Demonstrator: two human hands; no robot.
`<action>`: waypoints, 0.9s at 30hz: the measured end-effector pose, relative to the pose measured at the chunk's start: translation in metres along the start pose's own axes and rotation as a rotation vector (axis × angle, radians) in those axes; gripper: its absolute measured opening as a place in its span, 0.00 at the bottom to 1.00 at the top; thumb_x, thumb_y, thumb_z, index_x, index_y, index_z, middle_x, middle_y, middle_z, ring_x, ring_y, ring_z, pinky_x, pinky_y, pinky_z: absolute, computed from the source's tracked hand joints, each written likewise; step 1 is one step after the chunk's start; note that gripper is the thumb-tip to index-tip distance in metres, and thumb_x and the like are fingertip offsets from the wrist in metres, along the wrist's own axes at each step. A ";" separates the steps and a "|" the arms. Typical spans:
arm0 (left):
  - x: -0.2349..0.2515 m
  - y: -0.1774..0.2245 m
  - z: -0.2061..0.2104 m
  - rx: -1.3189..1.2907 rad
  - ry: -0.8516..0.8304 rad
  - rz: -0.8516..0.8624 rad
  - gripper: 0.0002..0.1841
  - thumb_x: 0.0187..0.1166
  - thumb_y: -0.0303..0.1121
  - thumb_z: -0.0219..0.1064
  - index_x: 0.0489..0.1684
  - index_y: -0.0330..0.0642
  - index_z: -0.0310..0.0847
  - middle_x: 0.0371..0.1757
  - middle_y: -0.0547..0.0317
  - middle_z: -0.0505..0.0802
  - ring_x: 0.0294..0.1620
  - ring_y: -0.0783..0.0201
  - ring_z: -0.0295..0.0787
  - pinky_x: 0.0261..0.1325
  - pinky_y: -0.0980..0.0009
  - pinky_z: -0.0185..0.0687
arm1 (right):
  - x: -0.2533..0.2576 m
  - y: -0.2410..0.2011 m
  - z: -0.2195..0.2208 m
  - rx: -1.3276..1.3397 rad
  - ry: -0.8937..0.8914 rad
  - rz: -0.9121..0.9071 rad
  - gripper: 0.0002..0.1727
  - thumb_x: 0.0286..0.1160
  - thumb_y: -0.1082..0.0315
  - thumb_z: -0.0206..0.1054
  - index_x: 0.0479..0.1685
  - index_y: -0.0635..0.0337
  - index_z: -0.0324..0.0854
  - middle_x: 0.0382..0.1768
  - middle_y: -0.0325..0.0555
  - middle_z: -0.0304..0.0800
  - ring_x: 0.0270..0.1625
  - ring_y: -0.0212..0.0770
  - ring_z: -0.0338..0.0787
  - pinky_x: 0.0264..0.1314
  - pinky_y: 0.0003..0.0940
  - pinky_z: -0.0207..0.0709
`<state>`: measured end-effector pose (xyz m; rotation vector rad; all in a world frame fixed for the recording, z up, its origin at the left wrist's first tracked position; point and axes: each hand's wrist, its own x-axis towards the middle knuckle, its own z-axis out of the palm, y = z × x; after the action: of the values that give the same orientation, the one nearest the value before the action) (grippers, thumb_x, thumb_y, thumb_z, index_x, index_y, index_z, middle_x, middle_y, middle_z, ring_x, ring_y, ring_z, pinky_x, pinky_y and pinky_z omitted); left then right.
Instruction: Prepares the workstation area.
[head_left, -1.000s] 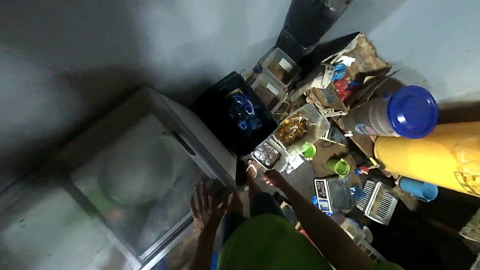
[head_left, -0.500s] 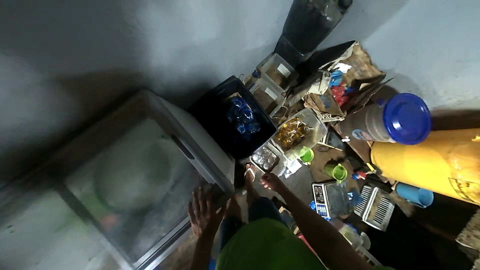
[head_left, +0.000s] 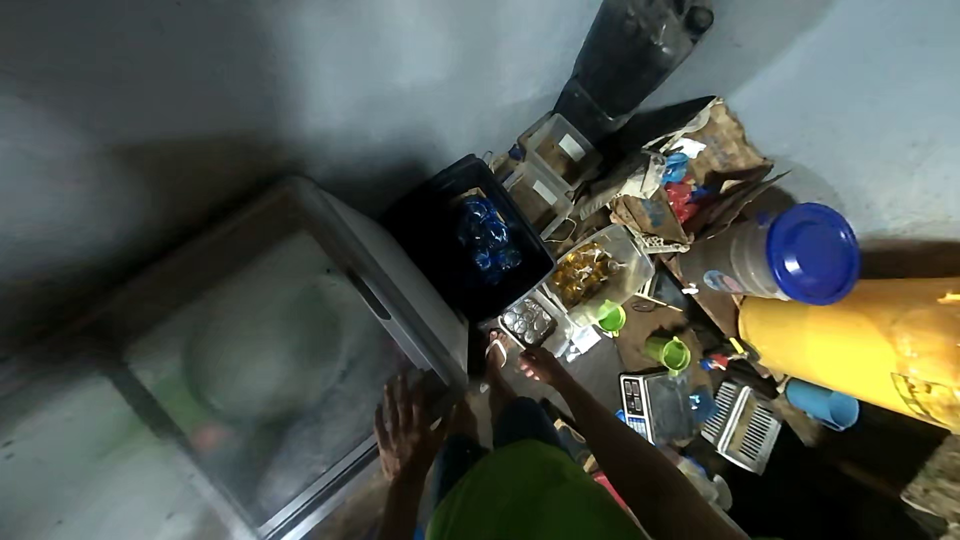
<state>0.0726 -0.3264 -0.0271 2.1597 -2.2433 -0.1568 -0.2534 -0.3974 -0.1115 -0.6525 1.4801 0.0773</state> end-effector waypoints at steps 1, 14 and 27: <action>0.000 0.000 0.000 0.003 -0.007 -0.003 0.50 0.66 0.77 0.60 0.86 0.53 0.71 0.89 0.45 0.70 0.91 0.40 0.60 0.87 0.37 0.55 | 0.001 0.000 -0.001 -0.001 -0.003 0.004 0.22 0.92 0.56 0.55 0.71 0.64 0.78 0.60 0.59 0.89 0.55 0.51 0.92 0.61 0.49 0.84; -0.002 -0.002 -0.004 0.003 0.020 0.021 0.49 0.66 0.77 0.61 0.84 0.52 0.73 0.88 0.46 0.72 0.89 0.40 0.63 0.85 0.38 0.58 | 0.000 -0.006 0.002 0.140 0.063 0.049 0.22 0.92 0.55 0.57 0.70 0.63 0.79 0.59 0.57 0.90 0.55 0.49 0.93 0.59 0.47 0.85; -0.008 0.000 -0.001 -0.003 0.026 0.032 0.51 0.65 0.74 0.64 0.85 0.46 0.70 0.89 0.41 0.70 0.90 0.38 0.61 0.87 0.37 0.55 | -0.022 0.023 0.012 0.234 0.156 -0.022 0.22 0.91 0.57 0.55 0.68 0.65 0.80 0.58 0.56 0.90 0.54 0.48 0.92 0.60 0.47 0.85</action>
<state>0.0733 -0.3185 -0.0261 2.1103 -2.2610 -0.1303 -0.2556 -0.3659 -0.0996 -0.4935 1.6024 -0.1655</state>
